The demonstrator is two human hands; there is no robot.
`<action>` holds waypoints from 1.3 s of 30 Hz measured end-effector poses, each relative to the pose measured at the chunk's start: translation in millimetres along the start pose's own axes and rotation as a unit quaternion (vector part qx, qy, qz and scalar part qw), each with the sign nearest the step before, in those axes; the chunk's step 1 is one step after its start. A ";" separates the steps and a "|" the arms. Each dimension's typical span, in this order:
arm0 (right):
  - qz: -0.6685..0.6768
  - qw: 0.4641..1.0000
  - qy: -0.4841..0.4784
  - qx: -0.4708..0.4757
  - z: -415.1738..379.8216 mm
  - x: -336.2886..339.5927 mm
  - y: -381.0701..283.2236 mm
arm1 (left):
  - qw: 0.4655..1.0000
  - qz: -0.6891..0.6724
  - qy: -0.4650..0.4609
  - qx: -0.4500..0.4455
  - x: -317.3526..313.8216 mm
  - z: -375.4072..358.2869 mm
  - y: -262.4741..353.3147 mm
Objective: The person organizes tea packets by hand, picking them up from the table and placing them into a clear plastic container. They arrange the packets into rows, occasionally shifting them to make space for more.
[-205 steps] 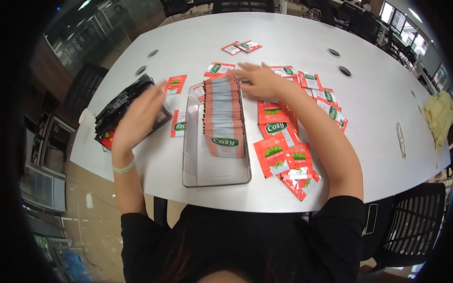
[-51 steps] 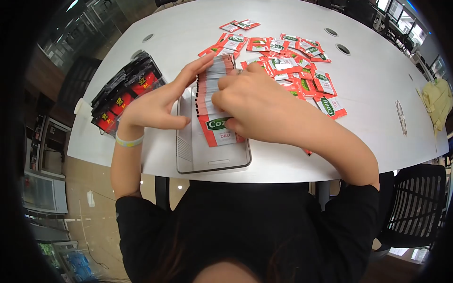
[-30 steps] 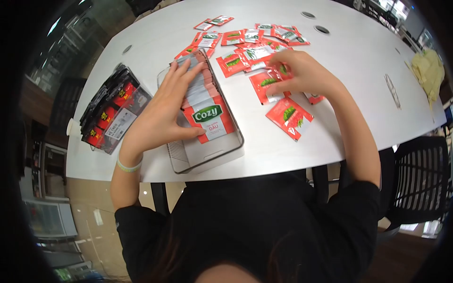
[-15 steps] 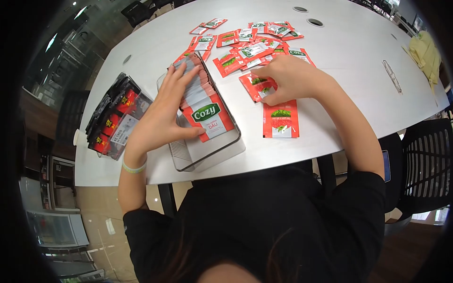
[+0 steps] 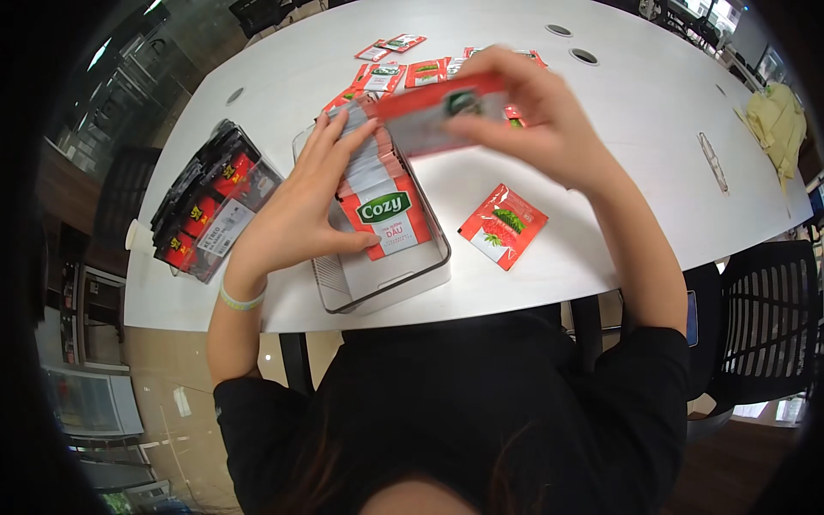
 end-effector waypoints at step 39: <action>-0.634 0.734 -0.230 0.076 13.0 -103.0 -45.1 | 0.998 -0.047 0.032 -0.019 4.7 1.4 -7.3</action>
Point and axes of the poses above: each hand's wrist, its own z-axis towards the middle knuckle, its own x-axis out of the back of the hand, y = z × x, the point moved 5 cm from there along z, towards the middle knuckle, and after that the axes turned 7 degrees about -z, right-handed, at the moved point
